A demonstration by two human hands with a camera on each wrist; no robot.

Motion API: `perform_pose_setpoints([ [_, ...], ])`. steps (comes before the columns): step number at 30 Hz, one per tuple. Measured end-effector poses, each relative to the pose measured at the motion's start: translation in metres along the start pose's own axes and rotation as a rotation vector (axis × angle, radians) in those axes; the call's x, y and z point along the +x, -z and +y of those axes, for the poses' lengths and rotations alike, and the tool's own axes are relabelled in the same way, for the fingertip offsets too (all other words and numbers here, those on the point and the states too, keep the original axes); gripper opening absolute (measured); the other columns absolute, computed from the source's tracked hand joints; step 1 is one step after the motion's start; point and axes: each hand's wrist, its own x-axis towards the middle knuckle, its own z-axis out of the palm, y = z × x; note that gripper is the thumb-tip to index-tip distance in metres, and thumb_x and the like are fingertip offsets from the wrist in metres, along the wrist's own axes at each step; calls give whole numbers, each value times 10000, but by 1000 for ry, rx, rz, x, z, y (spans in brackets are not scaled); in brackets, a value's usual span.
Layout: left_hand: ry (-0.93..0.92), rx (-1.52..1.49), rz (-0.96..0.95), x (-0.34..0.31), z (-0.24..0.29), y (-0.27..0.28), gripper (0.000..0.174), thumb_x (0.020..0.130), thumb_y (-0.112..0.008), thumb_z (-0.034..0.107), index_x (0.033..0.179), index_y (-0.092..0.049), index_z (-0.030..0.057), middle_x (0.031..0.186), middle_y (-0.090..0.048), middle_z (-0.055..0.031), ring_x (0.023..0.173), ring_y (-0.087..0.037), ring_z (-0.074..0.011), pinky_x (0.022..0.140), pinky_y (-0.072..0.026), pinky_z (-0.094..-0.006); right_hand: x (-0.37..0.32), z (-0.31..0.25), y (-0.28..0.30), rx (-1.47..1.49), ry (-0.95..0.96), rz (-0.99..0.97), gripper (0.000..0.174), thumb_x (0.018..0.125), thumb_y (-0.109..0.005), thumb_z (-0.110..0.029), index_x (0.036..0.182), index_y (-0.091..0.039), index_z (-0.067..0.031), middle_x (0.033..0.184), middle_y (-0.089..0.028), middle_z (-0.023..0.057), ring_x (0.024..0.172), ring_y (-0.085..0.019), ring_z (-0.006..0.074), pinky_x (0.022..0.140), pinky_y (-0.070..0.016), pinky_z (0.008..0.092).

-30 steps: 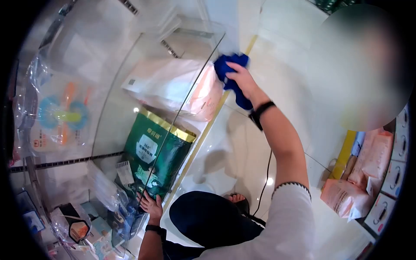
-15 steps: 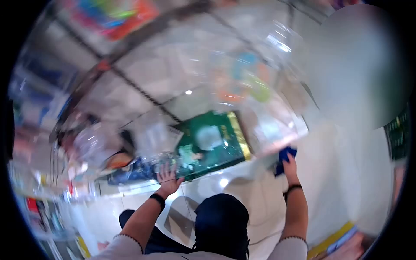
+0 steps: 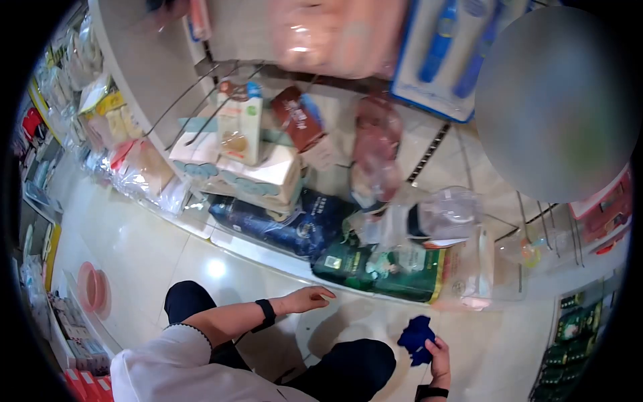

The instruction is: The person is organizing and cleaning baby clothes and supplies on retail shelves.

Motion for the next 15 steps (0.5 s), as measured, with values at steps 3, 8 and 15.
perform_pose_setpoints([
  [3, -94, -81, -79, -28, -20, 8, 440, 855, -605, 229, 1255, -468, 108, 1111, -559, -87, 991, -534, -169, 816, -441, -300, -26, -53, -75, -144, 192, -175, 279, 793, -609, -184, 993, -600, 10, 960, -581, 40, 859, -553, 134, 783, -433, 251],
  [8, -495, -185, 89, -91, 53, 29, 719, 787, -679, 190, 1377, -277, 107, 1389, -275, -74, 1150, -419, -200, 951, -361, -312, -68, -127, -198, -141, 355, -483, 272, 764, -624, -172, 944, -606, 31, 1130, -499, 76, 1048, -477, 184, 897, -360, 300],
  [15, -304, -442, -9, -152, 76, 80, 373, 817, -640, 132, 1153, -531, 16, 985, -613, -18, 888, -559, -94, 810, -461, -260, -79, -154, -300, 209, 292, -371, 348, 842, -573, -184, 1138, -511, -12, 1152, -541, 84, 1052, -514, 170, 917, -381, 289],
])
